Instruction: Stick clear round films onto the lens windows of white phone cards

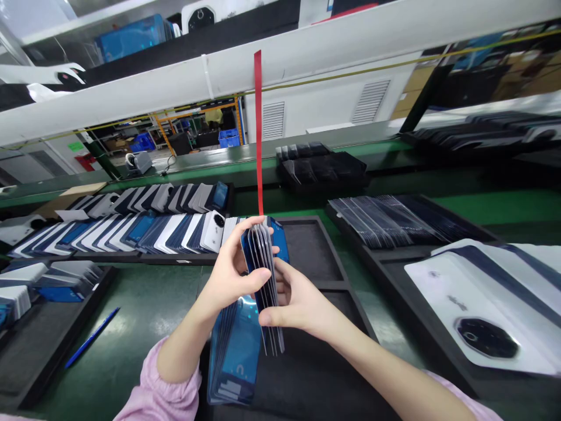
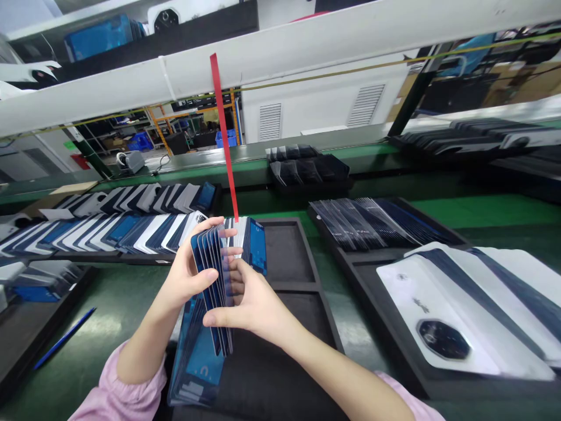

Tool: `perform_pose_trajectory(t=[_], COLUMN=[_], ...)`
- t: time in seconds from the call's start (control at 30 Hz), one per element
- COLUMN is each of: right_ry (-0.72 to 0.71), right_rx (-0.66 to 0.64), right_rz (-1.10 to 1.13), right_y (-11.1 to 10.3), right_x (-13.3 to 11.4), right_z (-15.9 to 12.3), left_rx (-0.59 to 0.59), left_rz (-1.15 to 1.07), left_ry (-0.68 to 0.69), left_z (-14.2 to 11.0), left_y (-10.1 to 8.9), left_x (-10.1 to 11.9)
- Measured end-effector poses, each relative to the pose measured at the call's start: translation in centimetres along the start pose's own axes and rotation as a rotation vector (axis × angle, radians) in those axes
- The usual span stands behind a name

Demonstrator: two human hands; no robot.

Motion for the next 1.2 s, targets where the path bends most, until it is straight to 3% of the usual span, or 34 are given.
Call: perform_pose_trajectory(t=[0.33, 0.73, 0.9, 1.03, 1.2], right_ry=[-0.015, -0.123, -0.28, -0.352, -0.395], right_rx=[0.002, 0.133, 0.162, 0.261, 0.242], right_rz=[-0.019, -0.207, -0.386, -0.564, -0.667], right_y=[0.0, 0.0, -0.5, -0.8, -1.0], right_x=[0.0, -0.2, -0.1, -0.4, -1.1], right_z=[0.0, -0.3, -0.2, -0.4, -0.9], left_rx=[0.008, 0.014, -0.067, -0.173, -0.282], left_rz=[0.026, -0.041, -0.023, 0.045, 0.184], left_ry=[0.024, 0.026, 0.15, 0.346, 0.573], left_z=[0.0, -0.2, -0.3, -0.3, 0.0], left_y=[0.0, 0.2, 0.1, 0.1, -0.2], left_x=[-0.2, -0.5, -0.6, -0.4, 0.0])
Point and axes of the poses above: each hand's wrist, its own z-axis towards the middle knuckle, its own y-axis out of the palm, x = y × z, the point moved 1 cm from there along z, towards the middle knuckle, and after that the axes turned 14 degrees about y, right-handed, at the moved point
